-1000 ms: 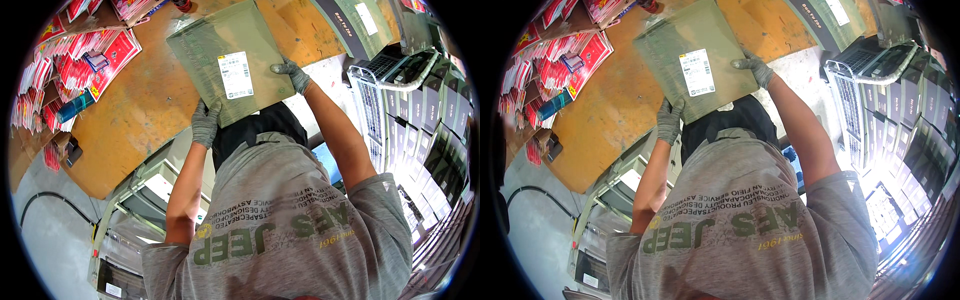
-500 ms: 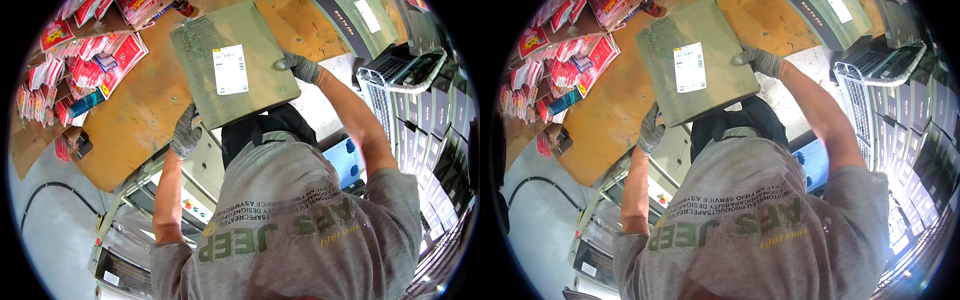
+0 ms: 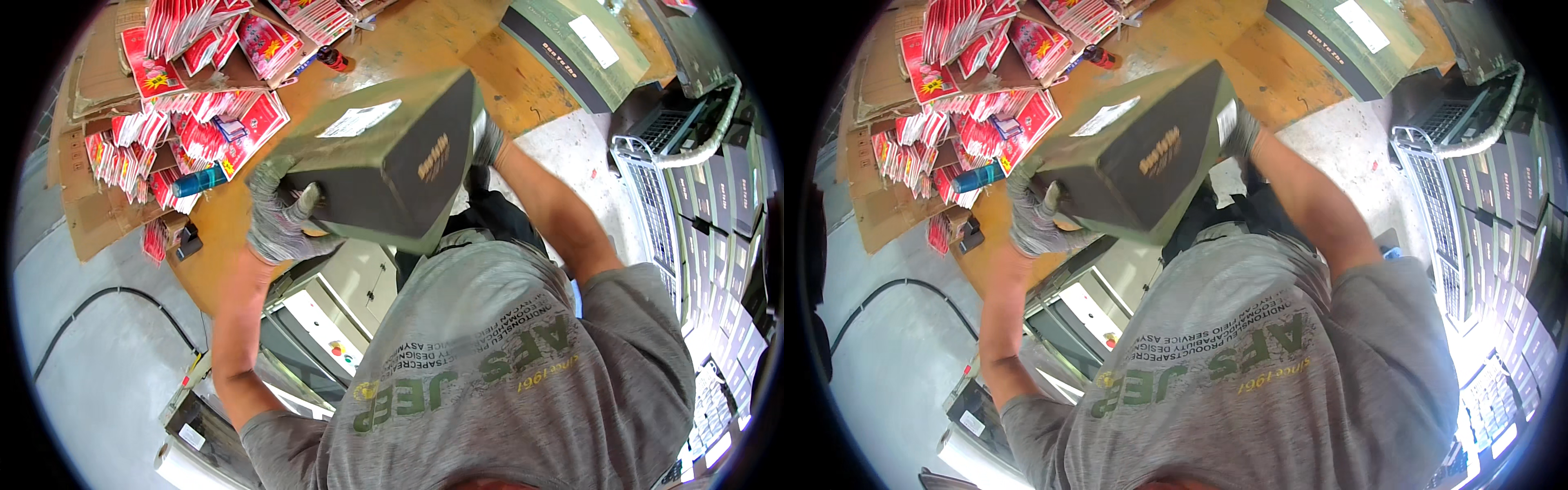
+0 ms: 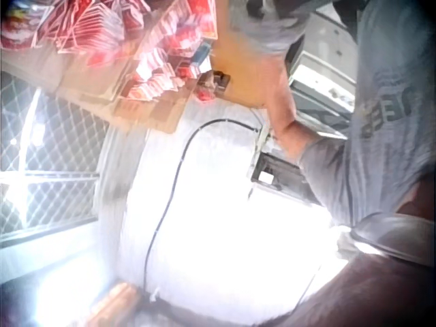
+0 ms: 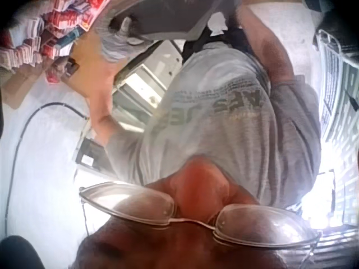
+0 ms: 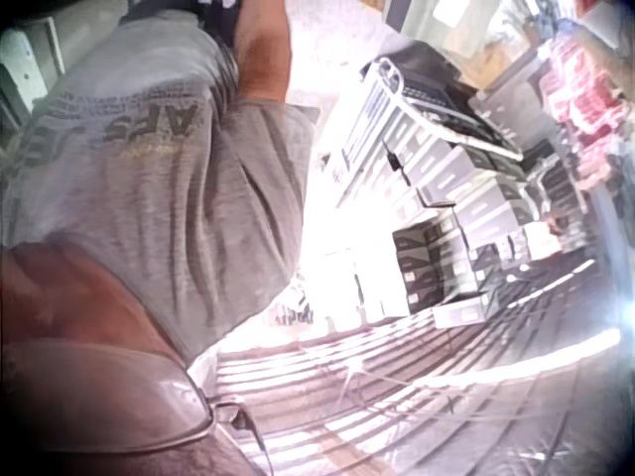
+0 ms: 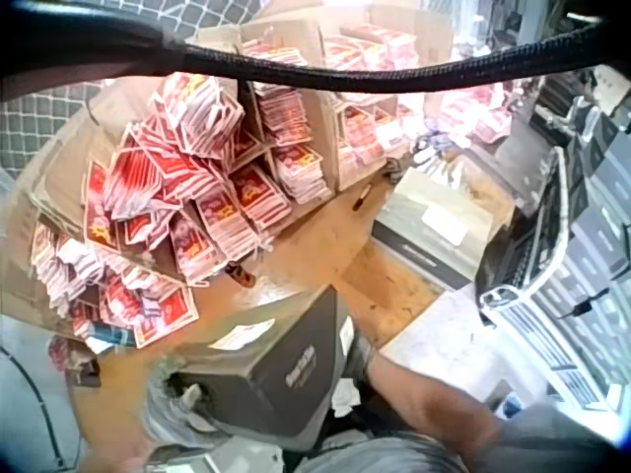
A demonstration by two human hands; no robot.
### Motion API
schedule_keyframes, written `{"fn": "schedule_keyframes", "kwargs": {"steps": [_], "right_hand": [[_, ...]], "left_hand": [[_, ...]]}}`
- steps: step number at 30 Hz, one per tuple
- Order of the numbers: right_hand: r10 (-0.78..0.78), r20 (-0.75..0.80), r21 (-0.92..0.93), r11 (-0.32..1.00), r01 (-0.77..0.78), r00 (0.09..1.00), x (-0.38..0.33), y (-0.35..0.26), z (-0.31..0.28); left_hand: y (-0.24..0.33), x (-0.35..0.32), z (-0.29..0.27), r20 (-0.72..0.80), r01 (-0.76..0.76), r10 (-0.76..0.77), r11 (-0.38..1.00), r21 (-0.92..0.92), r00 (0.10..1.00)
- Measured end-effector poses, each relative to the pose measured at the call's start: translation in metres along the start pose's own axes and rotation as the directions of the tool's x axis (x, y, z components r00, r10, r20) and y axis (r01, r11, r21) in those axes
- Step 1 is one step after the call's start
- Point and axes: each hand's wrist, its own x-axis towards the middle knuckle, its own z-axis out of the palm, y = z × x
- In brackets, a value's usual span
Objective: The person opens shoe boxes, takes out the shoes to show them, and places a red promotional flyer into the box before closing it and stacking it on a pallet.
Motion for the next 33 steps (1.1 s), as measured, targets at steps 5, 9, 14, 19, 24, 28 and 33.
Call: {"fn": "schedule_keyframes", "kwargs": {"steps": [5, 9, 14, 19, 24, 28, 33], "right_hand": [[0.257, -0.071, 0.650, 0.745, -0.151, 0.964, -0.012, 0.033, 0.026], [0.236, -0.037, 0.786, 0.607, -0.118, 0.971, -0.012, 0.046, 0.006], [0.262, -0.036, 0.676, 0.717, -0.170, 0.964, -0.002, 0.048, -0.011], [0.434, -0.057, 0.682, 0.674, -0.282, 0.899, -0.002, 0.057, -0.012], [0.431, -0.056, 0.668, 0.686, -0.287, 0.901, -0.004, 0.087, -0.021], [0.477, -0.079, 0.631, 0.704, -0.326, 0.875, -0.005, 0.074, -0.003], [0.233, -0.199, 0.340, 0.927, -0.156, 0.952, 0.025, 0.026, 0.010]], "left_hand": [[0.012, -0.017, 0.037, -0.001, 0.234, -0.234, 0.971, 0.051, 0.972], [0.017, -0.003, 0.059, 0.053, 0.225, -0.242, 0.948, 0.227, 0.969], [0.018, 0.033, 0.058, 0.220, 0.243, -0.318, 0.919, 0.310, 0.922], [0.011, 0.056, 0.065, 0.292, 0.383, -0.450, 0.886, 0.261, 0.844], [0.022, 0.080, 0.078, 0.353, 0.443, -0.539, 0.838, 0.319, 0.765], [0.035, 0.086, 0.075, 0.287, 0.576, -0.693, 0.715, 0.397, 0.662], [0.013, 0.067, 0.024, -0.001, 0.820, -0.821, 0.571, 0.018, 0.572]]}}
